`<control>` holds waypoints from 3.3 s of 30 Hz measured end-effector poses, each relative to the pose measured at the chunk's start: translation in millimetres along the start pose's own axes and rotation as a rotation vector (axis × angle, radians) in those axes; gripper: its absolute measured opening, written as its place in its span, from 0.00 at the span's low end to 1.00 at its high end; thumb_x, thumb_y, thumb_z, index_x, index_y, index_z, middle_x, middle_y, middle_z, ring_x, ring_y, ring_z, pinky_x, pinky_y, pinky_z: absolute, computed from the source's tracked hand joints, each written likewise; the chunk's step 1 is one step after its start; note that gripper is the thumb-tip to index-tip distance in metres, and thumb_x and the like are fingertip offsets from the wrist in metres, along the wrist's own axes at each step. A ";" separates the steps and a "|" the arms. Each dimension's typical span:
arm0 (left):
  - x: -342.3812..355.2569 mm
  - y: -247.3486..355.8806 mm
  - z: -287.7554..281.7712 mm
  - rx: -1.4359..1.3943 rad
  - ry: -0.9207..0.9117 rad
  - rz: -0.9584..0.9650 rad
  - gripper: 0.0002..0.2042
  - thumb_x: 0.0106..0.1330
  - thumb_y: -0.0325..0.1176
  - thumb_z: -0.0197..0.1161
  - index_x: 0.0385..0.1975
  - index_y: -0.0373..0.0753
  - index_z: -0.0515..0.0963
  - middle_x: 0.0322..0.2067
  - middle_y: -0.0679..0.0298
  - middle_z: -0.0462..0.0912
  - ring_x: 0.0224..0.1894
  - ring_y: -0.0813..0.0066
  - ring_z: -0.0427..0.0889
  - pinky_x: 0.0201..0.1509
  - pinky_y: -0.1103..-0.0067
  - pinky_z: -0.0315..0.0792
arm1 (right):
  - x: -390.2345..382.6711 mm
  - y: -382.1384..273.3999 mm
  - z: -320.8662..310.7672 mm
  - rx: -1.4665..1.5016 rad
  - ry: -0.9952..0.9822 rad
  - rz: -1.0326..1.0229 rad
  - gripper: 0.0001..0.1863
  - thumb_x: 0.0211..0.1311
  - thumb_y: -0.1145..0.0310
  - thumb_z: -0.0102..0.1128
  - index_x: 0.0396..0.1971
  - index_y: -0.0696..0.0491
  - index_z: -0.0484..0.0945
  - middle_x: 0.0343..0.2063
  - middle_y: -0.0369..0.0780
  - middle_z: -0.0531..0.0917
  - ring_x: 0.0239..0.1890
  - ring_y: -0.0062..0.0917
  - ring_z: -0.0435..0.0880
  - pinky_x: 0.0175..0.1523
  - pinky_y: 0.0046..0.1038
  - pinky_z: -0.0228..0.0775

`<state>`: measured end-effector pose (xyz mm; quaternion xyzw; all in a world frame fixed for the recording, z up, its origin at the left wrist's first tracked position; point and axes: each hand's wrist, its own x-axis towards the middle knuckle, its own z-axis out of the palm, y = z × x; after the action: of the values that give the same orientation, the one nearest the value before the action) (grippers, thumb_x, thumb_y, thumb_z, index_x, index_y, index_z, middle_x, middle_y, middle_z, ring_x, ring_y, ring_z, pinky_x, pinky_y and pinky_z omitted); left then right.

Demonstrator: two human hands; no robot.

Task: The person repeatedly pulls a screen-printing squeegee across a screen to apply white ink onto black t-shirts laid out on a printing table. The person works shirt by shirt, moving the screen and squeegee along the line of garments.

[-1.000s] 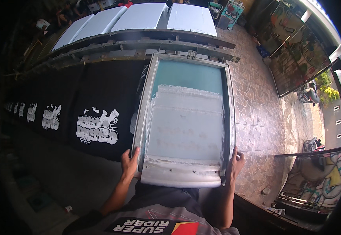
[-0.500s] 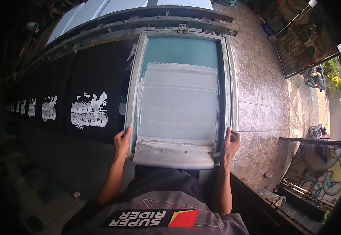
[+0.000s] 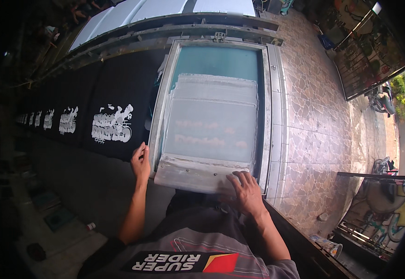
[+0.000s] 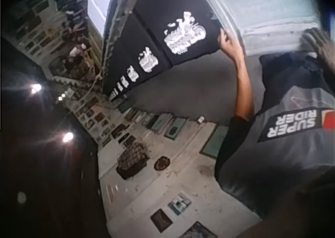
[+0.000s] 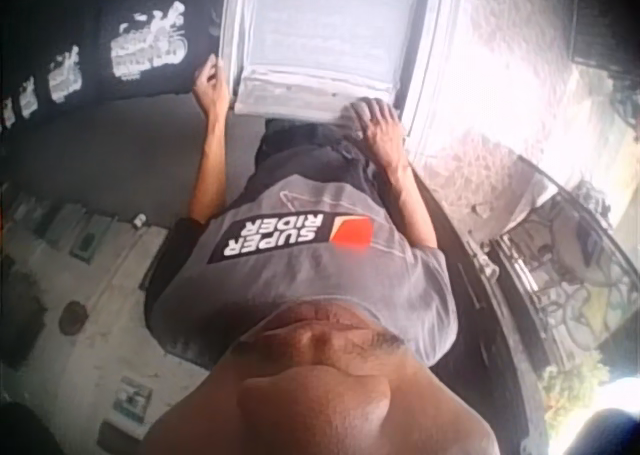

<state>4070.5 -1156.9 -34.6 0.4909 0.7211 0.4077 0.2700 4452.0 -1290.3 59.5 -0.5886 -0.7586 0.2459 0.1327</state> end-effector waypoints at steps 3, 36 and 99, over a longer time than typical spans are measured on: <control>-28.7 24.1 -8.4 0.054 -0.010 0.162 0.18 0.76 0.41 0.68 0.57 0.36 0.86 0.52 0.57 0.87 0.54 0.61 0.86 0.54 0.68 0.79 | -14.8 6.8 28.1 -0.459 0.007 -0.147 0.27 0.66 0.61 0.65 0.61 0.58 0.79 0.62 0.52 0.79 0.66 0.46 0.76 0.71 0.47 0.69; -0.3 80.9 -15.3 0.322 -0.670 1.042 0.22 0.45 0.37 0.82 0.41 0.43 0.84 0.43 0.69 0.87 0.45 0.68 0.85 0.46 0.70 0.83 | 34.9 13.6 19.2 -0.308 0.444 0.014 0.08 0.47 0.78 0.66 0.29 0.51 0.81 0.30 0.38 0.80 0.38 0.35 0.81 0.45 0.39 0.69; -1.4 48.6 29.8 0.328 -0.382 1.008 0.13 0.56 0.20 0.69 0.41 0.38 0.91 0.46 0.63 0.92 0.45 0.65 0.91 0.52 0.71 0.85 | 39.9 49.2 52.8 -0.381 0.573 0.028 0.16 0.54 0.74 0.68 0.45 0.52 0.89 0.43 0.39 0.90 0.42 0.32 0.88 0.49 0.37 0.73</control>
<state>4118.3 -1139.5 -8.7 0.8754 0.3895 0.2725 0.0876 4455.9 -1254.3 -14.6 -0.6585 -0.7145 -0.0740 0.2246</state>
